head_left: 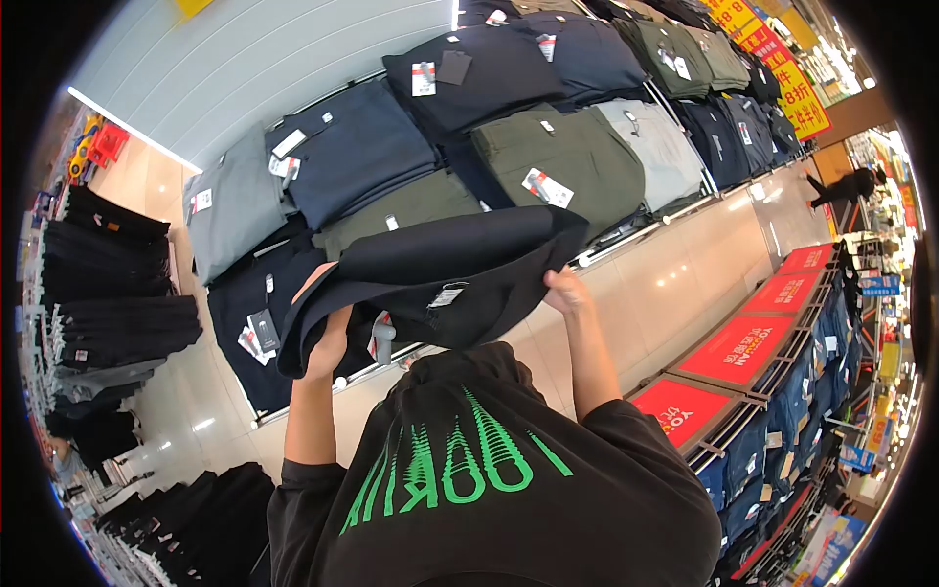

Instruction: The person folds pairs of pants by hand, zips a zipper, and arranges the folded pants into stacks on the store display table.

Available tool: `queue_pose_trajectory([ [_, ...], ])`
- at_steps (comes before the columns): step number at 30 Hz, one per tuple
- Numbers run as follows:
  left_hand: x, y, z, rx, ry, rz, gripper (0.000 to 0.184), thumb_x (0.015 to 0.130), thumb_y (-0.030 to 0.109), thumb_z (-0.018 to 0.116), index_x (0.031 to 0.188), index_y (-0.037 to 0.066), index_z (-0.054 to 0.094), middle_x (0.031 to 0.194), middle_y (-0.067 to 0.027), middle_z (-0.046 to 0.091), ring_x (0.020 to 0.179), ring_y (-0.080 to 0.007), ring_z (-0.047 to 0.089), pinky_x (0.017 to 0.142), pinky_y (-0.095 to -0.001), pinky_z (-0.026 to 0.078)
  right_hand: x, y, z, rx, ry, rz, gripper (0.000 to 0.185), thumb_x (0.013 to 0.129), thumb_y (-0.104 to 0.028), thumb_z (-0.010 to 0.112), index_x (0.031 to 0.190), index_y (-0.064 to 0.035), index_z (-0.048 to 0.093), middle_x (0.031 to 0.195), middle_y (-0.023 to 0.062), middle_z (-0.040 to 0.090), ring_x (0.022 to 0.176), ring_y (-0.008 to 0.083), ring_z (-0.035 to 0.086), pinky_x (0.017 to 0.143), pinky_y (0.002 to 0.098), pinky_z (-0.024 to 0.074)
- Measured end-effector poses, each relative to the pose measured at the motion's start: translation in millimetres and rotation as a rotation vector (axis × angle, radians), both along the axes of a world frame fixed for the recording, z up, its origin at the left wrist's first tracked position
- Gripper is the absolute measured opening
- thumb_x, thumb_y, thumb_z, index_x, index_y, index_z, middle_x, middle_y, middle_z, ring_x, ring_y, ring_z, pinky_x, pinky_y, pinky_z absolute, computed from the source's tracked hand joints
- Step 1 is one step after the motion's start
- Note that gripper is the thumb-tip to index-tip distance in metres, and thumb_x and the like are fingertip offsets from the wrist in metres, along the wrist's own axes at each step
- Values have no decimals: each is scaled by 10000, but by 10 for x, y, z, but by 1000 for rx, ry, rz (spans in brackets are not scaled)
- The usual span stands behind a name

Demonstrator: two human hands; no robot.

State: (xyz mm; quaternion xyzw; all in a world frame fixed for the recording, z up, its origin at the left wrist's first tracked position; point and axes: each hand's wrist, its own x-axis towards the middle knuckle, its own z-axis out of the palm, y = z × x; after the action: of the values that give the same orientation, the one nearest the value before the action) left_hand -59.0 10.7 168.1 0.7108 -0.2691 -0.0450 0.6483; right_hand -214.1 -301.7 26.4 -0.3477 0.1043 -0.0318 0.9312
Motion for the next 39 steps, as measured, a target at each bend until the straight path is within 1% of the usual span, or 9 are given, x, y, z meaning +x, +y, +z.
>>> queue_pose_trajectory([
  [2,33,153,-122,-72,166,43,273,887,124,617,1096,-46,572,1010,-67,623,937,-130,552,852,-279,430,105,177,-99,-74,58,190,658,717,-133,778,1272,0,451,1169,111,570,1120,231,532,960,377,431],
  [5,95,266,86,-44,191,144,279,894,151,615,1098,-37,583,1012,-67,628,937,-136,557,855,-274,427,363,656,288,-268,205,98,654,719,-136,780,1265,17,453,1162,104,568,1088,218,545,943,361,438],
  [9,309,496,-1,-183,428,196,351,890,194,624,1156,-27,565,1092,-74,609,987,-156,565,884,-291,436,529,858,439,-182,155,-60,493,804,-101,707,1229,21,489,1159,78,567,1061,188,551,918,313,443],
  [12,525,719,-279,-102,766,167,367,898,203,611,1170,-35,549,1110,-97,608,1007,-175,580,873,-306,465,616,929,529,-513,136,-203,454,832,-98,679,1226,25,491,1153,78,571,1041,162,548,891,294,452],
  [15,588,799,-512,-169,868,99,352,900,208,605,1149,-36,557,1133,-123,601,1013,-189,593,851,-318,494,620,1065,886,-679,111,-264,400,825,-112,690,1164,37,539,1097,71,601,983,139,560,860,284,457],
  [20,615,917,-597,-226,987,45,325,891,194,611,1135,-17,570,1063,-107,637,905,-194,646,752,-305,548,523,1197,1198,-788,109,-267,325,818,-114,695,1087,38,592,998,53,638,913,125,575,828,273,460],
  [26,649,962,-540,-326,1037,-10,297,886,163,610,1108,-34,581,1058,-125,641,898,-200,655,781,-309,546,390,1337,1464,-823,82,-330,332,781,-102,731,1061,28,606,978,52,641,887,114,579,796,273,474],
  [34,559,875,-357,-365,1122,-6,304,886,176,607,1069,-67,608,1032,-135,656,888,-202,663,786,-305,542,251,1416,1839,-896,43,-276,317,748,-77,759,1019,25,629,927,47,658,833,111,594,767,266,487],
  [39,474,773,-260,-387,1188,21,297,890,189,600,1046,-64,611,995,-136,664,845,-211,672,748,-313,558,365,1234,1701,-865,28,-302,337,755,-80,751,1042,33,615,961,64,653,839,123,604,753,267,493],
])
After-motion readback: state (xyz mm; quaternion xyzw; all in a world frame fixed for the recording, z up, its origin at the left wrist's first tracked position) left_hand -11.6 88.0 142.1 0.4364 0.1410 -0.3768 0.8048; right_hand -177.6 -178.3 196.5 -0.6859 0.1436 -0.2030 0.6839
